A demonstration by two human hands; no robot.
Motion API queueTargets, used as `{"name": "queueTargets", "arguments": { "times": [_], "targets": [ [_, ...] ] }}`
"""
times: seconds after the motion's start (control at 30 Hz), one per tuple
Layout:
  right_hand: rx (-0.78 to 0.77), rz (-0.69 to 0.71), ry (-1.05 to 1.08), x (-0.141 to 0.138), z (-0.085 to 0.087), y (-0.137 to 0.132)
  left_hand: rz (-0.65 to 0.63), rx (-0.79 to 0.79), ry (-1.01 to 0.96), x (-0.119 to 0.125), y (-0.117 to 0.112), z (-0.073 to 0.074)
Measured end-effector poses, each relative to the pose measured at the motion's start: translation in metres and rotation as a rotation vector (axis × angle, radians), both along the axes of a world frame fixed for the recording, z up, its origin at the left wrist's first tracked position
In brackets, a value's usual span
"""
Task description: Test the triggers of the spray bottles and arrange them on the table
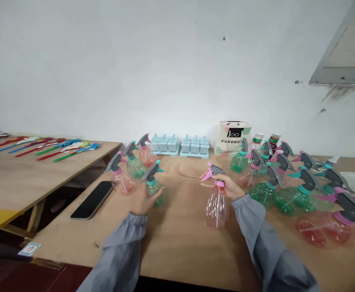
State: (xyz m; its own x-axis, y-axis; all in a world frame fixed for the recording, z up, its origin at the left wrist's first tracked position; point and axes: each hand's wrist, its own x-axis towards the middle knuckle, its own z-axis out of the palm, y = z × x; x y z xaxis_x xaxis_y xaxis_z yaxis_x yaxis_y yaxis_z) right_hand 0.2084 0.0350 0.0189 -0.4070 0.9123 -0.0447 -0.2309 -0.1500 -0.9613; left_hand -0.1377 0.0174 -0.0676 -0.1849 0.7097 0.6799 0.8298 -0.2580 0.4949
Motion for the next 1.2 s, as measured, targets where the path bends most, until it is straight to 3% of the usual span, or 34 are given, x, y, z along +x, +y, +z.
{"name": "queueTargets", "arguments": {
  "times": [0.13,0.27,0.57,0.77,1.0,1.2],
  "targets": [
    [0.056,0.017,0.051,-0.008,-0.003,0.002,-0.119,0.061,0.017,0.044,0.031,-0.003],
    [0.040,-0.036,0.056,-0.013,-0.003,0.002,-0.233,0.162,-0.015,0.062,0.041,-0.011],
    [-0.023,-0.162,0.018,-0.022,-0.005,-0.001,-0.288,0.157,-0.012,0.060,0.037,-0.024],
    [0.000,-0.105,-0.067,-0.022,-0.002,-0.004,-0.253,0.135,-0.024,0.060,0.040,-0.029],
    [0.020,-0.234,0.071,-0.024,-0.004,0.000,-0.261,0.121,-0.066,0.060,0.042,-0.034],
    [0.018,-0.154,-0.022,-0.022,-0.001,-0.003,-0.277,0.125,-0.076,0.060,0.042,-0.034]
  ]
}}
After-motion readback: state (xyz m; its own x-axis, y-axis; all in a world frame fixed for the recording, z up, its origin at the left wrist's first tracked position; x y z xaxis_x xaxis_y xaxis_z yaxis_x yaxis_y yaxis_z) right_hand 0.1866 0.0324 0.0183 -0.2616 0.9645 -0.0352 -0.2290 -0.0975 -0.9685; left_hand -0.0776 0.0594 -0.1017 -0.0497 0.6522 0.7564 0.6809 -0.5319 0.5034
